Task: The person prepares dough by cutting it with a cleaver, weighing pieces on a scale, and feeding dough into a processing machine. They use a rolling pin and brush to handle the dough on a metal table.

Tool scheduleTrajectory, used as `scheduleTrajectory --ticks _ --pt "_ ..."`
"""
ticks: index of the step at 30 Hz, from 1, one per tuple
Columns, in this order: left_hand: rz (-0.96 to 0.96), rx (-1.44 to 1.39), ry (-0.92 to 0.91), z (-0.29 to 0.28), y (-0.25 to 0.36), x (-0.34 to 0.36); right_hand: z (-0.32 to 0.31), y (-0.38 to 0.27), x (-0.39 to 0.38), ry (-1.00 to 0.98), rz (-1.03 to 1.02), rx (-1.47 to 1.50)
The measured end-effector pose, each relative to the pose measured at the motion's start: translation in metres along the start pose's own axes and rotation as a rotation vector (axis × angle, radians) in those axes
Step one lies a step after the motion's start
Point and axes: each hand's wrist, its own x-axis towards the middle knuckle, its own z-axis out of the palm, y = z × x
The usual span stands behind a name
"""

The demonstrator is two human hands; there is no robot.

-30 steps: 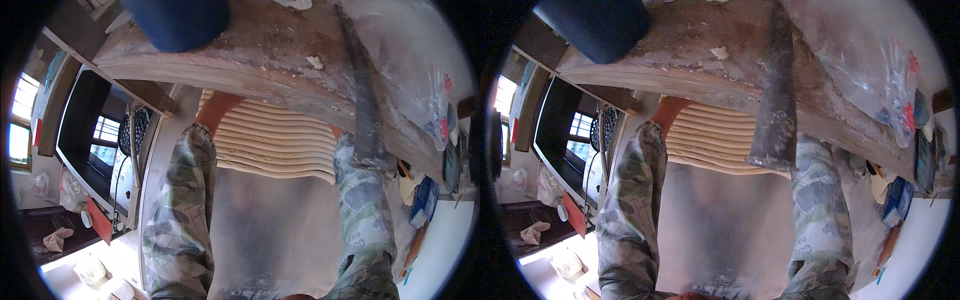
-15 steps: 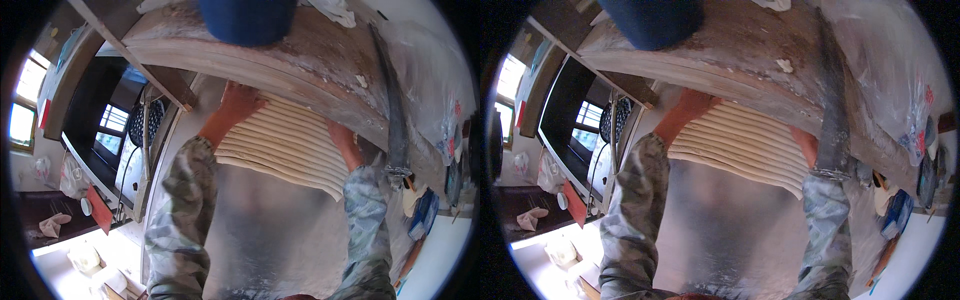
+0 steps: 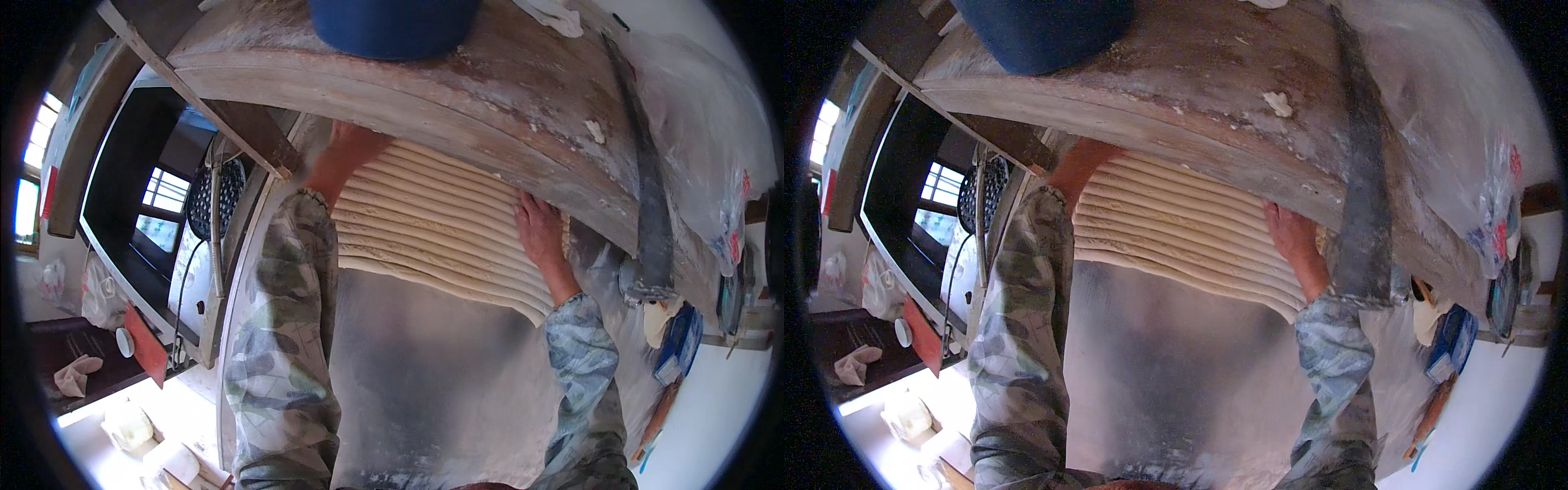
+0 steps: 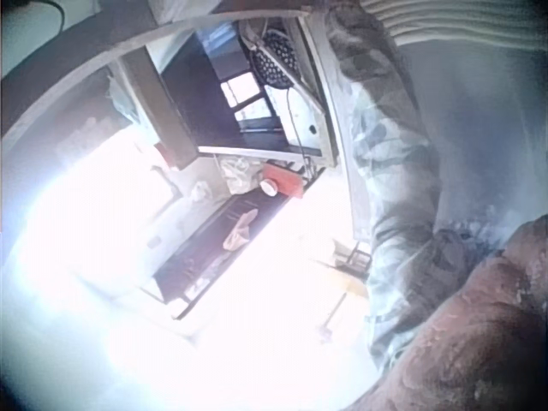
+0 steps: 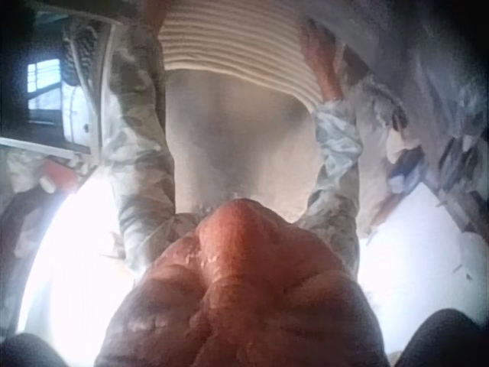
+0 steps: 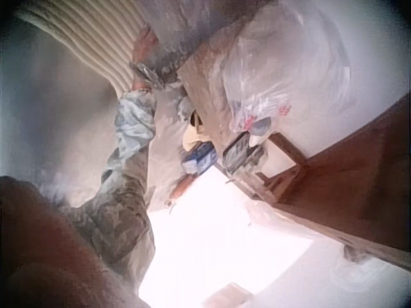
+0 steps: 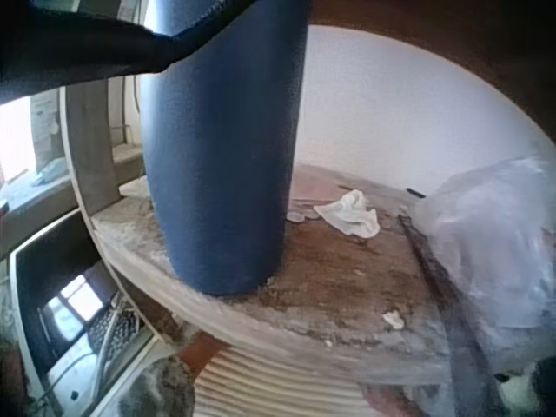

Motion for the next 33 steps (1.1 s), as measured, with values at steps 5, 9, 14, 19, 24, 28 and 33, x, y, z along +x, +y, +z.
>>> scheduleTrajectory --ticks 5,9,14,19,24,28,33 --pt "0.092 0.137 0.022 -0.001 0.042 -0.075 -0.045 -0.021 -0.063 -0.036 -0.033 0.123" --pt "0.270 0.047 -0.178 -0.043 0.096 -0.202 -0.046 -0.040 -0.146 -0.085 -0.083 0.094" --pt "0.101 0.169 0.046 -0.053 0.063 -0.224 -0.035 -0.005 -0.169 0.015 -0.172 -0.004" --pt "-0.221 0.011 0.035 -0.061 0.049 -0.255 -0.045 0.012 -0.166 0.009 -0.198 0.023" --pt "-0.355 -0.252 0.111 -0.034 0.078 -0.297 -0.047 0.014 -0.177 0.014 -0.119 0.012" --pt "-0.361 -0.383 0.120 -0.038 0.099 -0.285 -0.053 -0.008 -0.174 0.005 -0.092 -0.033" --pt "0.040 0.110 0.001 -0.035 0.106 -0.266 -0.032 -0.096 -0.143 0.035 -0.209 0.089"
